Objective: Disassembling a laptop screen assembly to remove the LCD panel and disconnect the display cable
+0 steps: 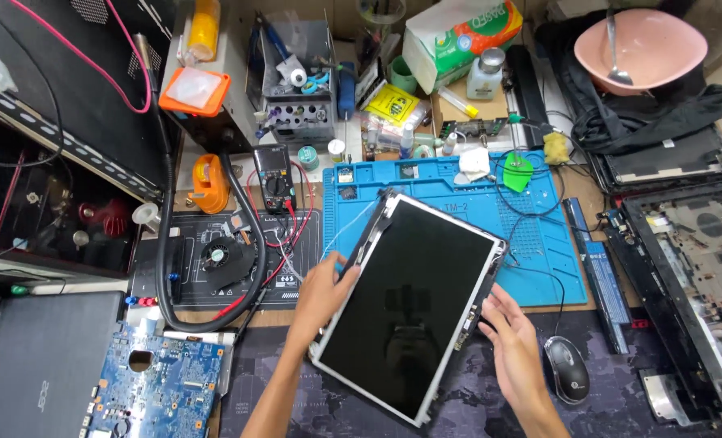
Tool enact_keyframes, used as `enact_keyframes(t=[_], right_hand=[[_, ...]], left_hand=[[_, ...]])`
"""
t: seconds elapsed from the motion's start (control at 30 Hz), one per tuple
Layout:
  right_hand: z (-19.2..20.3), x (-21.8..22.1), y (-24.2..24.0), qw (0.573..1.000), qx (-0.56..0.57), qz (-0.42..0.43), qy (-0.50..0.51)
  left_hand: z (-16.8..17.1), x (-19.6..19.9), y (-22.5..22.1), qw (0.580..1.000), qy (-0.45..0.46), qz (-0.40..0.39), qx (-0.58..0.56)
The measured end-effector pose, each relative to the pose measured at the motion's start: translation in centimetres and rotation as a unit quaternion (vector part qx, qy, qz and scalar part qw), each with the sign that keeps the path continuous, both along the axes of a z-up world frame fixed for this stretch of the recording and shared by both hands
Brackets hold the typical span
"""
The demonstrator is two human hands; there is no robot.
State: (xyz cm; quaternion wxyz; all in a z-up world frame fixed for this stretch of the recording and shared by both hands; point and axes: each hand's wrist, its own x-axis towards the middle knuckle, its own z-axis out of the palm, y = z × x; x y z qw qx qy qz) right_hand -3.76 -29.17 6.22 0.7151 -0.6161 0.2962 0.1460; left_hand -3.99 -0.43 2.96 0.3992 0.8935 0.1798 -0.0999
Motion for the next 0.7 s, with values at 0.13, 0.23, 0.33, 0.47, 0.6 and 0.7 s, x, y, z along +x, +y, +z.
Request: enact_keyframes(t=[0.13,0.23,0.33,0.47,0.6,0.7], right_hand=[[0.7,1.6,0.0,0.993,-0.076,0.086,-0.014],[-0.5,3.7,0.1,0.986,-0.092,0.124,-0.069],[-3.1,6.3,0.2,0.969,-0.108,0.14,-0.173],[-3.5,8.4,1.2,0.955,-0.153,0.15,-0.205],[-5.3,9.8,1.5,0.948,-0.176,0.153,-0.215],[-5.7,9.9,1.5,0.948,-0.182,0.148,-0.215]], left_hand=[[-0.6,-2.2,-0.6,1.0,0.015,-0.001,0.016],[-0.5,-2.5,-0.8,0.999,-0.012,-0.006,0.045],[0.6,-2.2,-1.0,0.999,-0.005,0.023,0.027],[-0.4,-1.3,-1.5,0.999,-0.017,0.032,0.017],[-0.6,-0.7,-1.9,0.998,-0.037,0.048,0.014],[-0.2,-0.5,-2.0,0.998,-0.035,0.038,0.03]])
